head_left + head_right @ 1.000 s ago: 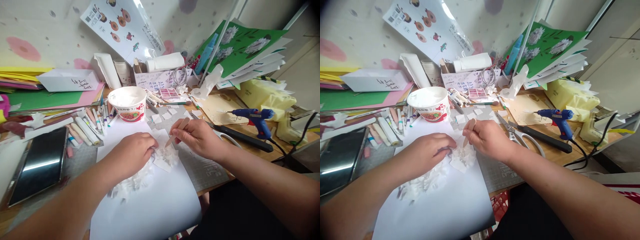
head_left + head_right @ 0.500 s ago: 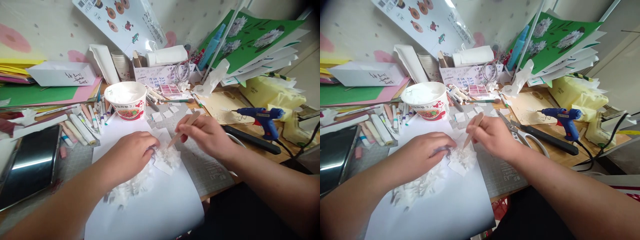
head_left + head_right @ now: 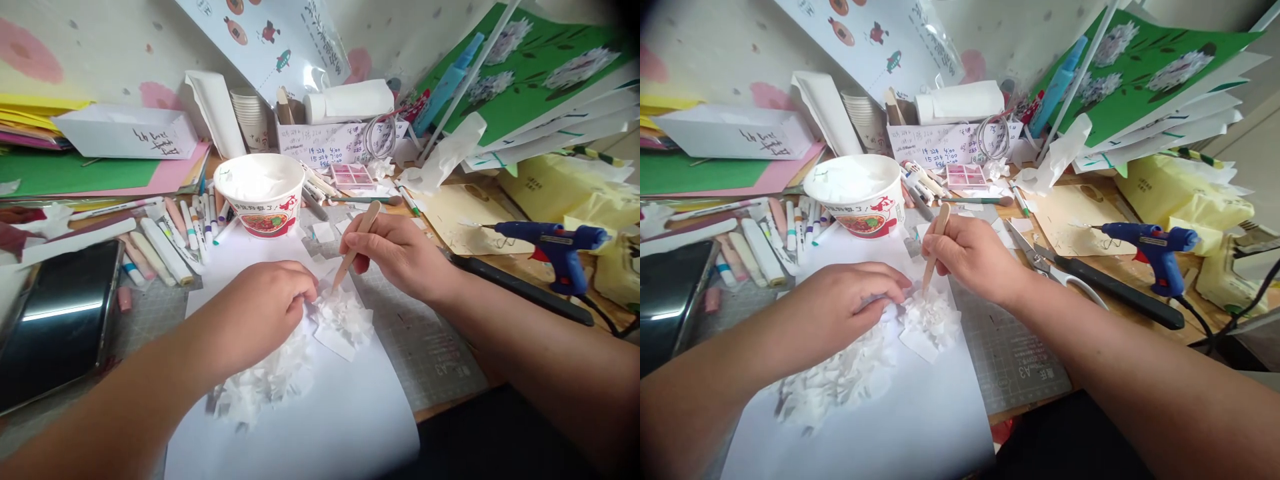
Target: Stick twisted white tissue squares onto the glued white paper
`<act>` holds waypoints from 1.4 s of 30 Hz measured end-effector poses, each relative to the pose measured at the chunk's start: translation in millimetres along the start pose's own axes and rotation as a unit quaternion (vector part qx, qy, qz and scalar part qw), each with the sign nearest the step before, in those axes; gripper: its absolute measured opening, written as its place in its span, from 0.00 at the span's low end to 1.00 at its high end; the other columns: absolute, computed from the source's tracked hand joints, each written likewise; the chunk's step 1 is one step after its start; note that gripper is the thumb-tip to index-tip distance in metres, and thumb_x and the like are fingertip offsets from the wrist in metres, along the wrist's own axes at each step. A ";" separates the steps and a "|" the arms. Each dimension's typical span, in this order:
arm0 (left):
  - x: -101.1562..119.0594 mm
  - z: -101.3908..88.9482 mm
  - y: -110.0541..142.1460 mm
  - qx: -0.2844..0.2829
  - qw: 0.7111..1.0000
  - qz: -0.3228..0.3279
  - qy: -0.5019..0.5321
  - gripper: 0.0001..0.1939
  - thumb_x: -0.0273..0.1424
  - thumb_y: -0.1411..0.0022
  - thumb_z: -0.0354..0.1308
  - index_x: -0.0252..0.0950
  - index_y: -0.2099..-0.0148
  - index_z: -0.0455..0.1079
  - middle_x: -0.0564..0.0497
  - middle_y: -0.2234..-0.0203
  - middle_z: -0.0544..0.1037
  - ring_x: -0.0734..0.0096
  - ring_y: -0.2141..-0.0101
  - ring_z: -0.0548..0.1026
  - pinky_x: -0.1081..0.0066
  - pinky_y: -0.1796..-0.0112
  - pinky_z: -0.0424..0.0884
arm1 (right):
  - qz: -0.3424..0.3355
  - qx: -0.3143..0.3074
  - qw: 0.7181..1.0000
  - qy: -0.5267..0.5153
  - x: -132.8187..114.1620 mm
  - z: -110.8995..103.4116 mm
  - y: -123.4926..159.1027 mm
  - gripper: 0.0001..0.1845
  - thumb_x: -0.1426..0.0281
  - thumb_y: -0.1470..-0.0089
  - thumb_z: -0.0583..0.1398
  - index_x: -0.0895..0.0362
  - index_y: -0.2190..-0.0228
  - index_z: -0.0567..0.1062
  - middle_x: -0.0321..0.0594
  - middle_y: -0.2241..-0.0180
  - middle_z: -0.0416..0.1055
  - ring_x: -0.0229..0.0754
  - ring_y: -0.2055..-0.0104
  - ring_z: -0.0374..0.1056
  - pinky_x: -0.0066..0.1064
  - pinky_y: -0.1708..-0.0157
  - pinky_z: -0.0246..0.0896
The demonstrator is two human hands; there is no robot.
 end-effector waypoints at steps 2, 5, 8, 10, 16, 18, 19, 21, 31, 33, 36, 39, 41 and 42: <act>0.4 0.6 0.6 0.000 1.000 0.003 -0.003 0.17 0.21 0.46 0.45 0.43 0.65 0.73 0.60 0.57 0.76 0.70 0.57 0.74 0.69 0.55 0.68 | 0.008 -0.018 1.000 0.000 2.2 2.6 -2.6 0.10 0.71 0.46 0.54 0.60 0.76 0.71 0.33 0.82 0.67 0.34 0.79 0.63 0.26 0.77 0.57; 2.1 1.4 1.3 0.002 1.000 0.014 -0.011 0.18 0.21 0.46 0.45 0.44 0.63 0.73 0.60 0.56 0.76 0.71 0.58 0.74 0.70 0.56 0.68 | 0.009 -0.039 0.999 0.000 4.6 5.7 -5.1 0.10 0.70 0.46 0.54 0.60 0.76 0.71 0.33 0.82 0.66 0.34 0.79 0.63 0.26 0.78 0.57; 3.3 2.1 1.6 0.004 0.999 0.024 -0.024 0.19 0.22 0.46 0.46 0.45 0.62 0.74 0.60 0.56 0.76 0.71 0.58 0.75 0.69 0.56 0.69 | -0.017 -0.048 0.998 0.024 1.0 8.3 -6.7 0.11 0.71 0.45 0.53 0.60 0.76 0.71 0.33 0.82 0.65 0.33 0.79 0.62 0.26 0.77 0.56; 3.7 2.3 1.8 0.005 0.999 0.029 -0.032 0.19 0.22 0.45 0.46 0.45 0.61 0.74 0.59 0.56 0.76 0.70 0.58 0.75 0.68 0.56 0.69 | -0.046 -0.046 0.996 0.063 -4.5 10.1 -7.1 0.11 0.72 0.45 0.53 0.60 0.77 0.71 0.32 0.83 0.65 0.32 0.80 0.61 0.25 0.78 0.54; 6.6 3.7 3.4 -0.009 0.998 0.040 -0.040 0.20 0.23 0.44 0.46 0.46 0.59 0.75 0.59 0.54 0.76 0.68 0.56 0.74 0.66 0.55 0.69 | -0.034 -0.031 0.997 0.065 -2.5 11.2 -5.3 0.10 0.72 0.46 0.54 0.59 0.77 0.69 0.32 0.84 0.64 0.32 0.82 0.60 0.25 0.80 0.52; 6.1 2.8 3.3 -0.011 0.999 0.036 -0.032 0.21 0.22 0.45 0.46 0.47 0.58 0.75 0.60 0.54 0.75 0.69 0.56 0.74 0.67 0.54 0.69 | -0.005 0.004 1.000 -0.011 3.7 5.0 -3.6 0.09 0.72 0.47 0.54 0.59 0.77 0.70 0.32 0.83 0.64 0.33 0.81 0.61 0.26 0.80 0.54; 5.1 2.0 2.9 -0.010 0.999 0.030 -0.026 0.20 0.22 0.45 0.45 0.46 0.59 0.75 0.61 0.54 0.76 0.69 0.56 0.74 0.67 0.54 0.69 | -0.001 0.031 0.998 -0.050 5.0 0.8 -2.5 0.09 0.72 0.47 0.54 0.59 0.77 0.69 0.32 0.83 0.64 0.33 0.81 0.61 0.26 0.81 0.54; 2.1 -0.3 1.6 -0.005 1.000 0.015 -0.012 0.19 0.21 0.46 0.45 0.45 0.62 0.74 0.61 0.56 0.76 0.70 0.57 0.75 0.67 0.53 0.68 | -0.015 0.070 0.993 -0.099 3.0 -5.3 0.0 0.09 0.72 0.47 0.54 0.58 0.77 0.69 0.33 0.82 0.65 0.33 0.81 0.62 0.26 0.81 0.55; 1.6 -0.8 -2.1 -0.009 1.000 0.019 -0.009 0.22 0.18 0.50 0.46 0.42 0.63 0.77 0.59 0.56 0.77 0.70 0.57 0.75 0.69 0.52 0.68 | -0.042 -0.025 0.999 0.016 -12.2 16.7 -5.0 0.10 0.72 0.44 0.53 0.60 0.76 0.70 0.32 0.81 0.65 0.32 0.78 0.62 0.25 0.76 0.56; 1.0 -0.3 -2.5 -0.012 1.000 0.013 -0.008 0.23 0.18 0.50 0.46 0.42 0.63 0.77 0.58 0.56 0.77 0.69 0.57 0.75 0.69 0.51 0.68 | -0.048 -0.035 0.998 0.033 -9.9 19.4 -6.9 0.10 0.73 0.45 0.53 0.59 0.77 0.69 0.32 0.81 0.65 0.32 0.78 0.61 0.25 0.75 0.54; 1.4 -0.1 -2.8 -0.016 1.000 0.016 -0.014 0.23 0.17 0.50 0.45 0.43 0.62 0.77 0.58 0.55 0.77 0.69 0.58 0.76 0.68 0.50 0.68 | -0.048 -0.051 0.996 0.047 -8.4 24.2 -8.8 0.10 0.74 0.45 0.53 0.59 0.77 0.68 0.31 0.81 0.63 0.32 0.78 0.60 0.25 0.76 0.53; 2.8 -0.4 -2.1 -0.014 0.999 0.028 -0.030 0.23 0.18 0.49 0.45 0.42 0.61 0.77 0.57 0.56 0.77 0.68 0.58 0.76 0.67 0.51 0.68 | -0.037 -0.055 0.996 0.066 -8.9 27.2 -10.4 0.10 0.74 0.45 0.52 0.58 0.77 0.67 0.30 0.83 0.62 0.32 0.79 0.59 0.26 0.77 0.51; 2.9 -0.4 -0.8 -0.014 0.999 0.028 -0.033 0.22 0.19 0.48 0.45 0.43 0.61 0.77 0.57 0.55 0.77 0.67 0.57 0.75 0.67 0.52 0.68 | -0.027 -0.059 0.996 0.053 -8.2 25.8 -11.0 0.10 0.73 0.46 0.53 0.58 0.77 0.67 0.31 0.82 0.63 0.32 0.79 0.59 0.26 0.78 0.52; 2.9 -0.5 0.0 -0.013 0.999 0.028 -0.033 0.22 0.19 0.48 0.45 0.43 0.61 0.77 0.57 0.55 0.77 0.67 0.57 0.75 0.67 0.52 0.68 | -0.019 -0.053 0.998 0.029 -6.8 22.3 -11.1 0.09 0.72 0.46 0.53 0.58 0.77 0.68 0.31 0.82 0.63 0.32 0.79 0.60 0.26 0.78 0.52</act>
Point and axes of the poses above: each hand's wrist, its own y-axis away from the middle knuckle, its own z-axis out of the palm, x = y × z, the point moved 6 cm from there along -y, towards the middle knuckle
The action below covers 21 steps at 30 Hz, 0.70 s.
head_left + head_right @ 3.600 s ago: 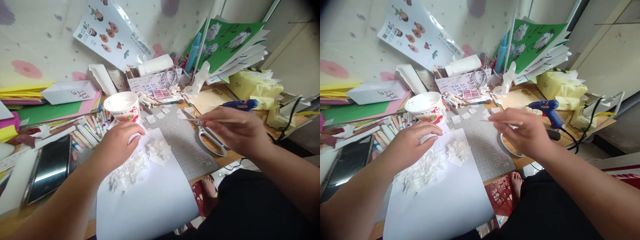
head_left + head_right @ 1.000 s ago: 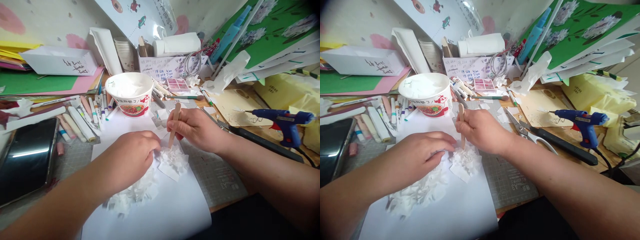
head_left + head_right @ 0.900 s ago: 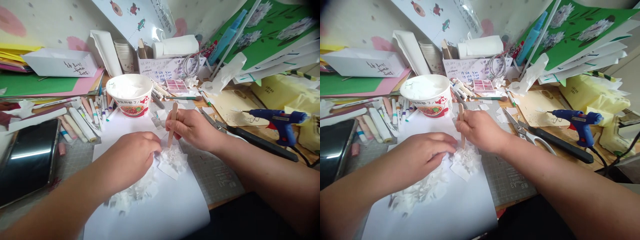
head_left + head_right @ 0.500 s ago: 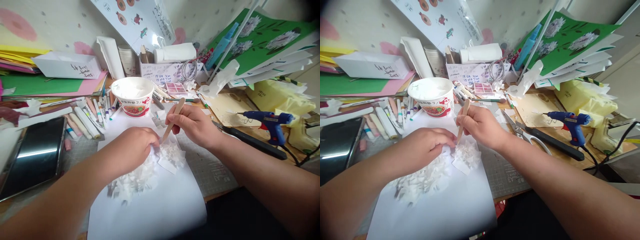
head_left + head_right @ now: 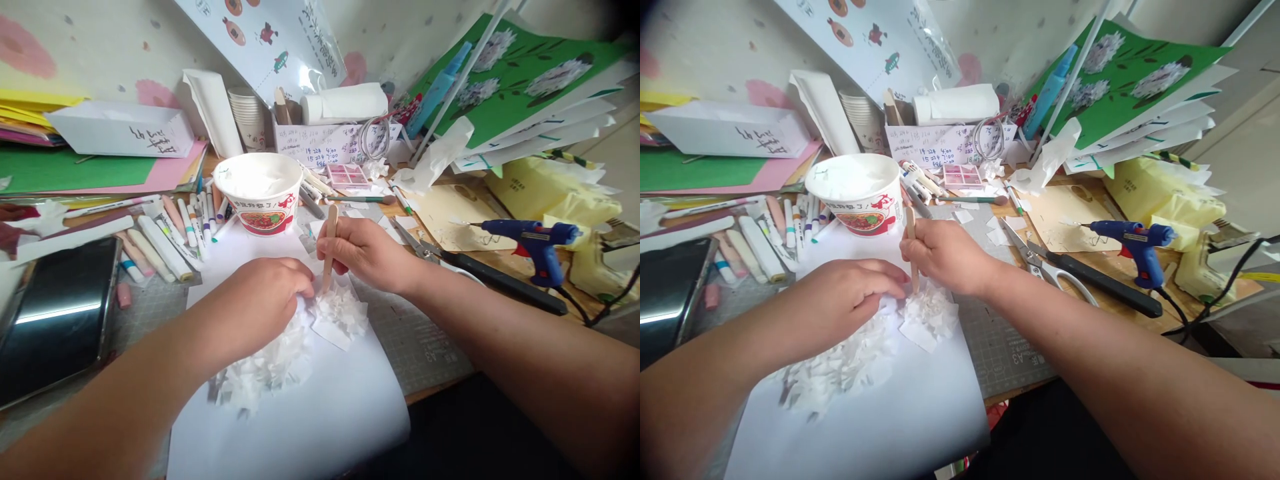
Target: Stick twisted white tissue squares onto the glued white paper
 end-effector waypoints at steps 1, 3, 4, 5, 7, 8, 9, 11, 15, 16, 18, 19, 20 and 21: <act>0.1 -0.2 0.8 0.002 1.000 0.000 0.001 0.22 0.20 0.48 0.45 0.44 0.61 0.76 0.58 0.54 0.77 0.68 0.57 0.75 0.67 0.52 0.69 | 0.005 0.017 0.999 -0.035 2.3 -5.6 0.8 0.09 0.72 0.46 0.54 0.58 0.77 0.68 0.32 0.82 0.64 0.33 0.80 0.60 0.26 0.79 0.52; 0.6 -0.7 2.2 0.008 1.000 0.005 0.003 0.22 0.20 0.47 0.46 0.45 0.60 0.76 0.58 0.54 0.76 0.67 0.57 0.75 0.68 0.53 0.69 | 0.008 0.079 0.991 -0.111 8.9 -22.4 4.5 0.10 0.71 0.47 0.54 0.58 0.78 0.69 0.32 0.83 0.64 0.32 0.81 0.60 0.25 0.80 0.52; 0.9 -1.1 2.6 0.014 1.000 0.008 0.002 0.21 0.21 0.47 0.46 0.45 0.60 0.76 0.58 0.54 0.76 0.67 0.57 0.75 0.68 0.53 0.69 | 0.009 0.114 0.984 -0.140 12.9 -31.4 7.4 0.10 0.71 0.48 0.54 0.58 0.78 0.69 0.32 0.84 0.63 0.32 0.82 0.59 0.25 0.81 0.52; 1.0 -1.5 2.9 0.020 1.000 0.011 0.001 0.20 0.22 0.46 0.46 0.45 0.60 0.76 0.58 0.54 0.77 0.67 0.57 0.76 0.68 0.54 0.70 | 0.011 0.142 0.977 -0.158 17.2 -38.8 10.6 0.10 0.71 0.48 0.54 0.58 0.78 0.69 0.32 0.84 0.63 0.32 0.83 0.59 0.25 0.82 0.52; 1.0 -1.5 2.9 0.028 1.000 0.012 -0.005 0.19 0.24 0.44 0.46 0.44 0.59 0.76 0.57 0.54 0.77 0.65 0.56 0.76 0.67 0.54 0.70 | 0.026 0.163 0.972 -0.165 25.4 -46.0 16.2 0.09 0.72 0.48 0.55 0.58 0.78 0.70 0.32 0.84 0.63 0.32 0.83 0.59 0.25 0.82 0.52; 0.9 -1.2 2.7 0.030 0.999 0.012 -0.009 0.18 0.24 0.43 0.46 0.44 0.59 0.76 0.57 0.54 0.77 0.65 0.56 0.76 0.66 0.54 0.70 | 0.037 0.160 0.973 -0.160 29.0 -46.0 18.1 0.09 0.72 0.48 0.55 0.59 0.78 0.70 0.33 0.84 0.64 0.32 0.83 0.60 0.25 0.82 0.53; 0.9 -0.9 2.4 0.030 0.999 0.010 -0.012 0.18 0.25 0.42 0.46 0.44 0.59 0.76 0.57 0.54 0.77 0.64 0.55 0.75 0.66 0.54 0.70 | 0.047 0.153 0.975 -0.155 31.9 -44.6 19.6 0.09 0.72 0.48 0.55 0.59 0.78 0.71 0.33 0.84 0.64 0.32 0.83 0.61 0.25 0.82 0.53; 1.1 -0.2 2.0 0.027 0.999 0.007 -0.019 0.18 0.26 0.42 0.46 0.44 0.58 0.76 0.57 0.54 0.77 0.64 0.55 0.75 0.66 0.54 0.70 | 0.057 0.136 0.978 -0.150 35.4 -39.4 20.9 0.10 0.72 0.48 0.55 0.59 0.78 0.71 0.33 0.84 0.65 0.33 0.83 0.61 0.25 0.82 0.54; 2.4 -0.6 1.6 0.025 0.999 0.002 -0.026 0.18 0.26 0.41 0.45 0.44 0.58 0.75 0.57 0.53 0.77 0.66 0.54 0.75 0.68 0.53 0.69 | 0.072 0.113 0.979 -0.154 40.3 -30.8 18.5 0.10 0.72 0.46 0.54 0.59 0.77 0.71 0.33 0.85 0.64 0.32 0.82 0.61 0.24 0.81 0.54; 2.7 -0.6 1.6 0.025 0.999 0.001 -0.026 0.18 0.26 0.41 0.45 0.44 0.58 0.75 0.57 0.54 0.77 0.66 0.54 0.75 0.68 0.53 0.69 | 0.076 0.115 0.978 -0.155 41.7 -30.7 17.5 0.10 0.72 0.46 0.54 0.59 0.77 0.71 0.33 0.85 0.64 0.32 0.82 0.60 0.24 0.81 0.53; 3.3 -0.5 2.1 0.024 0.999 0.002 -0.026 0.18 0.26 0.40 0.45 0.44 0.57 0.74 0.56 0.54 0.77 0.65 0.54 0.75 0.67 0.54 0.70 | 0.081 0.127 0.976 -0.158 44.4 -32.0 15.6 0.10 0.72 0.46 0.54 0.59 0.77 0.71 0.32 0.86 0.64 0.32 0.83 0.60 0.24 0.81 0.53; 3.4 -0.5 2.5 0.024 0.999 0.002 -0.027 0.17 0.26 0.40 0.44 0.44 0.56 0.72 0.56 0.55 0.77 0.65 0.54 0.75 0.67 0.55 0.70 | 0.085 0.129 0.975 -0.161 45.8 -32.3 14.7 0.10 0.72 0.46 0.54 0.59 0.77 0.71 0.32 0.86 0.64 0.32 0.83 0.60 0.24 0.81 0.52; 3.3 -0.3 2.9 0.024 0.999 -0.001 -0.027 0.17 0.26 0.40 0.44 0.44 0.55 0.71 0.56 0.55 0.77 0.65 0.55 0.75 0.66 0.56 0.70 | 0.088 0.125 0.975 -0.164 47.1 -31.7 13.7 0.10 0.72 0.46 0.54 0.59 0.77 0.71 0.32 0.86 0.64 0.32 0.83 0.60 0.24 0.81 0.52; 3.0 -0.1 3.3 0.025 0.999 -0.003 -0.029 0.17 0.26 0.40 0.44 0.44 0.53 0.69 0.55 0.55 0.77 0.64 0.55 0.75 0.66 0.57 0.71 | 0.091 0.115 0.975 -0.167 48.4 -30.3 12.6 0.11 0.72 0.46 0.54 0.59 0.78 0.71 0.32 0.86 0.64 0.32 0.83 0.60 0.25 0.81 0.52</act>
Point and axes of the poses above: each hand's wrist, its own y-axis away from the middle knuckle, its own z-axis out of the palm, x = y × z, the point moved 6 cm from there along -y, towards the middle knuckle
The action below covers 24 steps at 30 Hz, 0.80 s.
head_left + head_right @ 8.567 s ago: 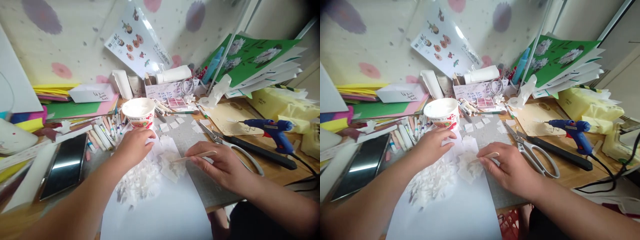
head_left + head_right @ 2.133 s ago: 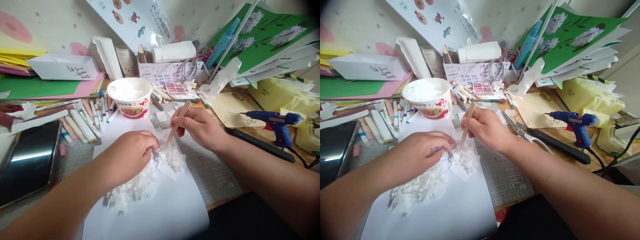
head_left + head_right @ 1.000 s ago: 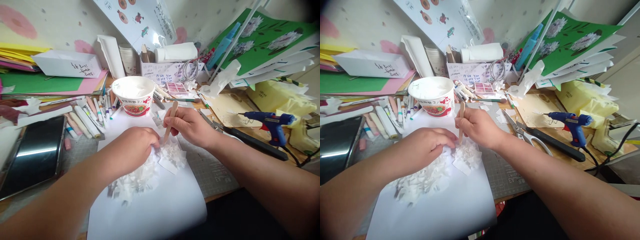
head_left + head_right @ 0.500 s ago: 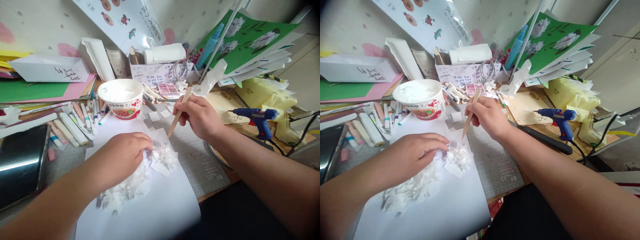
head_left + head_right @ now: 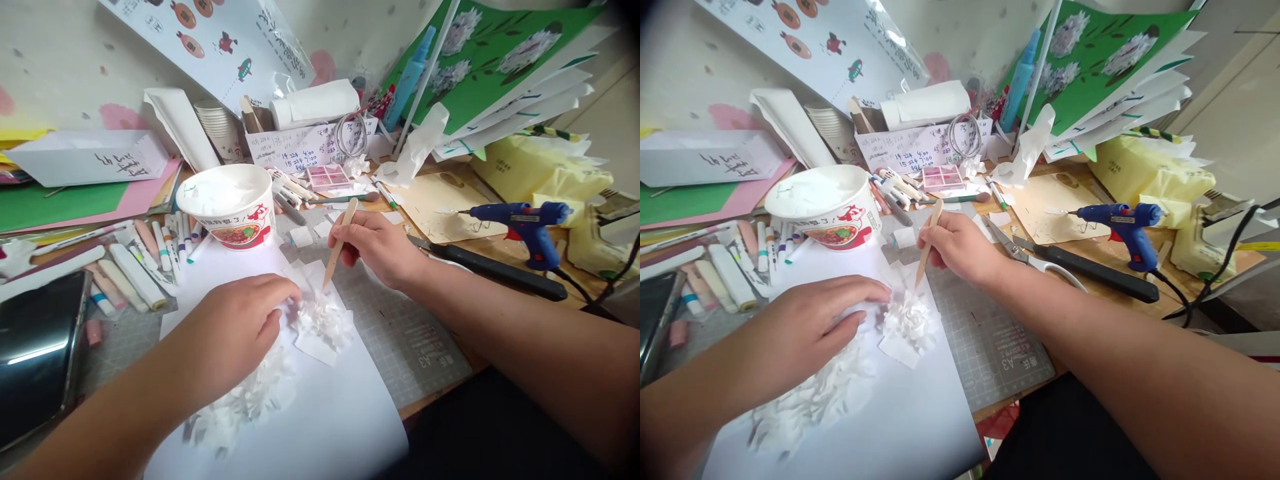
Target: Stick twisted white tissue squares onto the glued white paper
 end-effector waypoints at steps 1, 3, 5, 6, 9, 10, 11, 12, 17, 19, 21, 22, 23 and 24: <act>-0.1 0.0 0.4 0.002 1.000 -0.002 -0.003 0.17 0.26 0.39 0.45 0.45 0.52 0.68 0.55 0.55 0.77 0.64 0.55 0.75 0.66 0.58 0.71 | 0.005 -0.011 1.000 -0.001 1.6 1.7 -0.8 0.11 0.72 0.46 0.54 0.59 0.78 0.71 0.32 0.86 0.64 0.32 0.83 0.59 0.25 0.81 0.52; 0.7 0.2 0.8 0.006 1.000 0.000 -0.012 0.18 0.27 0.39 0.45 0.45 0.50 0.66 0.54 0.54 0.76 0.63 0.55 0.74 0.66 0.58 0.71 | 0.016 -0.033 0.999 -0.003 5.0 5.7 -1.7 0.11 0.72 0.47 0.53 0.59 0.79 0.70 0.32 0.87 0.63 0.33 0.83 0.58 0.25 0.82 0.50; 2.8 0.8 0.7 0.008 1.000 0.010 -0.024 0.18 0.27 0.40 0.45 0.45 0.49 0.66 0.54 0.53 0.76 0.62 0.53 0.74 0.65 0.58 0.71 | 0.024 -0.043 0.999 -0.007 7.7 8.7 -2.1 0.11 0.72 0.48 0.53 0.58 0.79 0.70 0.32 0.88 0.62 0.33 0.84 0.57 0.25 0.83 0.48; 3.9 1.2 0.6 0.008 0.999 0.014 -0.030 0.19 0.27 0.40 0.44 0.45 0.50 0.67 0.53 0.53 0.76 0.61 0.53 0.74 0.65 0.59 0.71 | 0.029 -0.046 0.999 -0.007 8.8 9.9 -2.1 0.10 0.73 0.48 0.53 0.58 0.79 0.70 0.31 0.88 0.62 0.33 0.85 0.57 0.25 0.83 0.47; 6.3 2.3 -0.2 0.003 0.999 0.018 -0.042 0.19 0.26 0.40 0.44 0.44 0.51 0.68 0.53 0.54 0.76 0.60 0.54 0.74 0.65 0.60 0.72 | 0.039 -0.057 0.998 -0.008 10.5 13.0 -1.4 0.09 0.74 0.49 0.53 0.58 0.78 0.70 0.31 0.89 0.62 0.32 0.85 0.56 0.24 0.84 0.46; 7.2 2.3 -0.5 0.004 0.999 0.020 -0.044 0.19 0.26 0.40 0.43 0.44 0.51 0.69 0.53 0.54 0.76 0.61 0.54 0.74 0.64 0.60 0.72 | 0.041 -0.062 0.997 -0.009 10.6 13.9 -1.0 0.09 0.74 0.49 0.53 0.58 0.78 0.70 0.31 0.89 0.62 0.32 0.85 0.56 0.24 0.84 0.47; 8.2 2.2 -0.7 0.004 0.999 0.023 -0.044 0.19 0.26 0.40 0.43 0.45 0.51 0.69 0.53 0.54 0.76 0.61 0.54 0.74 0.64 0.59 0.72 | 0.044 -0.065 0.997 -0.011 10.6 14.5 -0.5 0.09 0.74 0.49 0.53 0.59 0.78 0.70 0.31 0.89 0.62 0.32 0.85 0.56 0.24 0.84 0.47; 9.0 2.2 -0.9 0.004 0.999 0.026 -0.042 0.19 0.26 0.39 0.43 0.45 0.51 0.69 0.53 0.54 0.76 0.61 0.53 0.74 0.64 0.58 0.72 | 0.048 -0.067 0.996 -0.015 10.8 15.0 -0.1 0.09 0.74 0.49 0.53 0.59 0.78 0.70 0.31 0.89 0.62 0.32 0.85 0.56 0.24 0.83 0.47; 9.9 3.9 -0.7 -0.009 0.999 0.023 -0.034 0.15 0.38 0.40 0.54 0.44 0.52 0.70 0.53 0.53 0.76 0.58 0.53 0.73 0.61 0.55 0.71 | 0.072 -0.073 0.994 -0.040 14.5 16.9 1.2 0.10 0.74 0.48 0.53 0.60 0.78 0.71 0.31 0.90 0.62 0.32 0.86 0.57 0.24 0.83 0.49; 10.0 5.5 -0.2 -0.013 0.999 0.021 -0.038 0.19 0.42 0.45 0.60 0.43 0.52 0.71 0.51 0.53 0.75 0.56 0.53 0.72 0.60 0.55 0.71 | 0.075 -0.079 0.993 -0.042 15.4 18.4 1.2 0.10 0.75 0.48 0.53 0.59 0.78 0.71 0.31 0.90 0.62 0.32 0.86 0.57 0.24 0.83 0.49; 10.4 7.5 0.3 -0.016 0.998 0.022 -0.050 0.21 0.41 0.49 0.64 0.42 0.53 0.71 0.51 0.52 0.75 0.55 0.53 0.72 0.60 0.56 0.71 | 0.077 -0.080 0.993 -0.040 15.6 19.4 1.0 0.11 0.75 0.47 0.53 0.59 0.78 0.71 0.31 0.90 0.62 0.32 0.86 0.56 0.24 0.83 0.49; 10.7 8.5 0.6 -0.018 0.998 0.023 -0.057 0.21 0.40 0.49 0.65 0.42 0.53 0.71 0.50 0.52 0.74 0.54 0.53 0.72 0.60 0.56 0.71 | 0.079 -0.081 0.993 -0.038 15.5 19.7 1.0 0.11 0.75 0.47 0.53 0.59 0.78 0.71 0.31 0.90 0.62 0.32 0.86 0.56 0.24 0.83 0.49; 11.2 9.2 0.8 -0.018 0.997 0.024 -0.065 0.20 0.39 0.50 0.65 0.42 0.54 0.71 0.50 0.51 0.74 0.54 0.52 0.72 0.60 0.57 0.71 | 0.081 -0.082 0.993 -0.036 15.2 20.0 1.0 0.11 0.75 0.47 0.54 0.59 0.78 0.71 0.31 0.90 0.62 0.32 0.86 0.56 0.24 0.82 0.50; 11.8 9.7 1.1 -0.019 0.997 0.025 -0.070 0.20 0.38 0.50 0.65 0.42 0.54 0.71 0.49 0.51 0.74 0.53 0.52 0.72 0.60 0.57 0.71 | 0.082 -0.084 0.992 -0.036 14.9 20.2 1.1 0.11 0.75 0.47 0.54 0.59 0.78 0.71 0.31 0.90 0.62 0.32 0.86 0.57 0.24 0.82 0.50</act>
Point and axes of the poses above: each hand's wrist, its own y-axis away from the middle knuckle, its own z-axis out of the palm, x = y × z, the point moved 6 cm from there along -y, towards the middle knuckle
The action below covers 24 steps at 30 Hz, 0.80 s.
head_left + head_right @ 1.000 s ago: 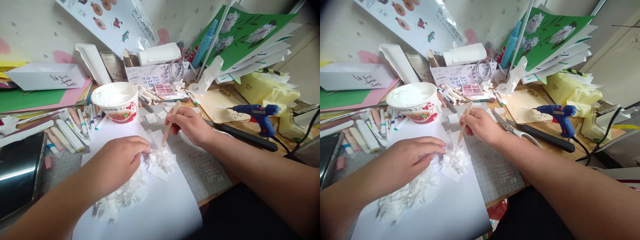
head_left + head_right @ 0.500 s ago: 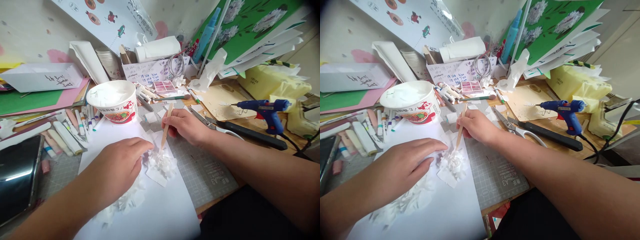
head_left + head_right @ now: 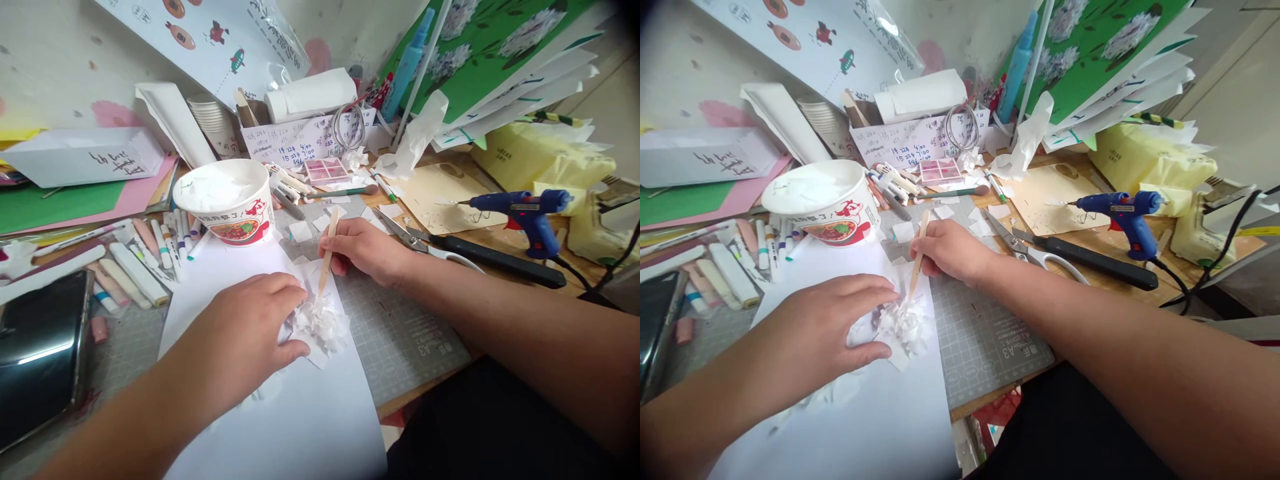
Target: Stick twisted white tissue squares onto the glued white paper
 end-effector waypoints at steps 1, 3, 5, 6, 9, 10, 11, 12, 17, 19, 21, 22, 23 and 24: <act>0.6 0.1 0.1 0.001 1.000 0.000 -0.004 0.20 0.38 0.50 0.66 0.42 0.54 0.70 0.49 0.51 0.74 0.52 0.52 0.72 0.60 0.58 0.71 | 0.001 -0.001 1.000 -0.003 -0.2 -0.2 0.3 0.11 0.75 0.48 0.54 0.59 0.79 0.71 0.32 0.90 0.63 0.33 0.85 0.57 0.24 0.82 0.51; 1.0 -0.4 0.3 0.000 1.000 -0.004 -0.008 0.21 0.38 0.50 0.65 0.42 0.53 0.70 0.49 0.50 0.74 0.52 0.51 0.72 0.61 0.57 0.70 | -0.004 0.005 1.000 -0.024 -1.1 -2.7 1.4 0.11 0.75 0.49 0.54 0.60 0.79 0.72 0.33 0.89 0.64 0.33 0.85 0.59 0.24 0.83 0.52; 0.4 -1.5 0.1 -0.002 1.000 -0.012 -0.003 0.22 0.38 0.49 0.65 0.42 0.51 0.69 0.49 0.50 0.74 0.53 0.51 0.71 0.61 0.56 0.69 | -0.022 0.034 0.998 -0.056 -3.1 -9.8 3.9 0.10 0.74 0.50 0.55 0.60 0.81 0.71 0.34 0.89 0.64 0.33 0.86 0.59 0.24 0.84 0.51; -0.1 -1.9 -0.1 -0.005 1.000 -0.015 0.002 0.23 0.38 0.49 0.65 0.43 0.50 0.69 0.49 0.50 0.74 0.54 0.50 0.71 0.61 0.56 0.69 | -0.034 0.060 0.995 -0.074 -4.5 -15.2 6.0 0.10 0.74 0.51 0.55 0.60 0.81 0.71 0.34 0.89 0.64 0.33 0.86 0.59 0.24 0.84 0.51; -0.7 -2.1 -1.1 -0.017 1.000 -0.018 0.020 0.23 0.39 0.48 0.63 0.44 0.49 0.68 0.51 0.50 0.74 0.55 0.50 0.71 0.62 0.54 0.68 | -0.063 0.135 0.983 -0.107 -9.6 -31.9 15.8 0.09 0.73 0.51 0.56 0.60 0.80 0.71 0.33 0.88 0.64 0.33 0.86 0.59 0.24 0.84 0.53; -0.7 -2.1 -1.4 -0.017 0.999 -0.018 0.022 0.22 0.39 0.47 0.63 0.44 0.49 0.68 0.51 0.50 0.74 0.56 0.50 0.70 0.62 0.54 0.67 | -0.070 0.149 0.981 -0.106 -12.0 -36.2 20.1 0.08 0.73 0.50 0.56 0.60 0.79 0.70 0.33 0.88 0.64 0.33 0.85 0.60 0.24 0.83 0.54; -0.3 -2.2 -1.4 -0.016 0.999 -0.019 0.022 0.21 0.38 0.46 0.62 0.43 0.49 0.68 0.51 0.50 0.74 0.56 0.50 0.70 0.62 0.53 0.67 | -0.082 0.157 0.979 -0.099 -15.3 -40.1 24.8 0.08 0.72 0.49 0.56 0.60 0.78 0.70 0.33 0.87 0.65 0.33 0.85 0.60 0.25 0.82 0.55; 0.2 -2.4 -1.2 -0.014 1.000 -0.020 0.019 0.20 0.38 0.46 0.61 0.43 0.50 0.69 0.50 0.50 0.73 0.56 0.50 0.70 0.62 0.53 0.67 | -0.102 0.161 0.978 -0.081 -19.7 -43.8 30.4 0.08 0.72 0.47 0.56 0.60 0.77 0.71 0.33 0.87 0.65 0.33 0.84 0.60 0.25 0.82 0.55; 7.2 -4.1 2.3 -0.003 1.000 -0.022 -0.005 0.19 0.36 0.44 0.58 0.40 0.49 0.68 0.47 0.50 0.73 0.57 0.50 0.70 0.62 0.52 0.66 | -0.276 0.173 0.914 0.241 -41.5 -55.0 68.6 0.10 0.69 0.43 0.56 0.59 0.64 0.75 0.40 0.72 0.72 0.37 0.71 0.67 0.31 0.68 0.63; 9.5 -4.1 3.3 -0.005 0.999 -0.031 -0.015 0.19 0.36 0.44 0.57 0.40 0.49 0.68 0.47 0.50 0.73 0.56 0.50 0.70 0.61 0.52 0.66 | -0.295 0.116 0.846 0.429 -34.4 -47.9 78.3 0.12 0.73 0.44 0.57 0.59 0.60 0.77 0.46 0.64 0.74 0.43 0.63 0.69 0.36 0.60 0.63; 9.7 -3.6 2.9 -0.009 0.998 -0.051 -0.022 0.20 0.36 0.45 0.58 0.39 0.49 0.67 0.46 0.51 0.74 0.55 0.50 0.71 0.60 0.52 0.66 | -0.275 0.048 0.779 0.562 -19.1 -41.6 84.0 0.18 0.77 0.45 0.55 0.59 0.54 0.75 0.49 0.59 0.74 0.48 0.56 0.68 0.40 0.56 0.63; 9.3 -3.7 2.1 -0.010 0.998 -0.061 -0.024 0.21 0.36 0.46 0.59 0.39 0.49 0.67 0.46 0.52 0.75 0.55 0.50 0.71 0.60 0.52 0.66 | -0.261 0.025 0.757 0.599 -12.7 -39.6 87.0 0.21 0.79 0.45 0.54 0.59 0.50 0.73 0.50 0.57 0.74 0.50 0.54 0.67 0.41 0.54 0.62; 8.7 -4.2 1.0 -0.009 0.997 -0.069 -0.026 0.22 0.36 0.47 0.60 0.39 0.49 0.67 0.46 0.52 0.75 0.55 0.51 0.72 0.61 0.53 0.67 | -0.252 0.016 0.744 0.618 -8.9 -38.0 90.9 0.23 0.80 0.45 0.54 0.60 0.48 0.71 0.50 0.55 0.73 0.51 0.52 0.67 0.41 0.53 0.62; 8.0 -5.3 -0.3 -0.008 0.997 -0.075 -0.027 0.23 0.37 0.47 0.60 0.39 0.48 0.67 0.47 0.53 0.75 0.55 0.52 0.72 0.61 0.54 0.67 | -0.249 0.017 0.740 0.624 -8.0 -36.2 95.9 0.25 0.81 0.45 0.53 0.60 0.47 0.70 0.51 0.54 0.72 0.51 0.51 0.66 0.42 0.52 0.62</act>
Point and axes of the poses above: each hand's wrist, its own y-axis away from the middle knuckle, its own z-axis out of the palm, x = y × z, the point moved 6 cm from there along -y, towards the middle knuckle
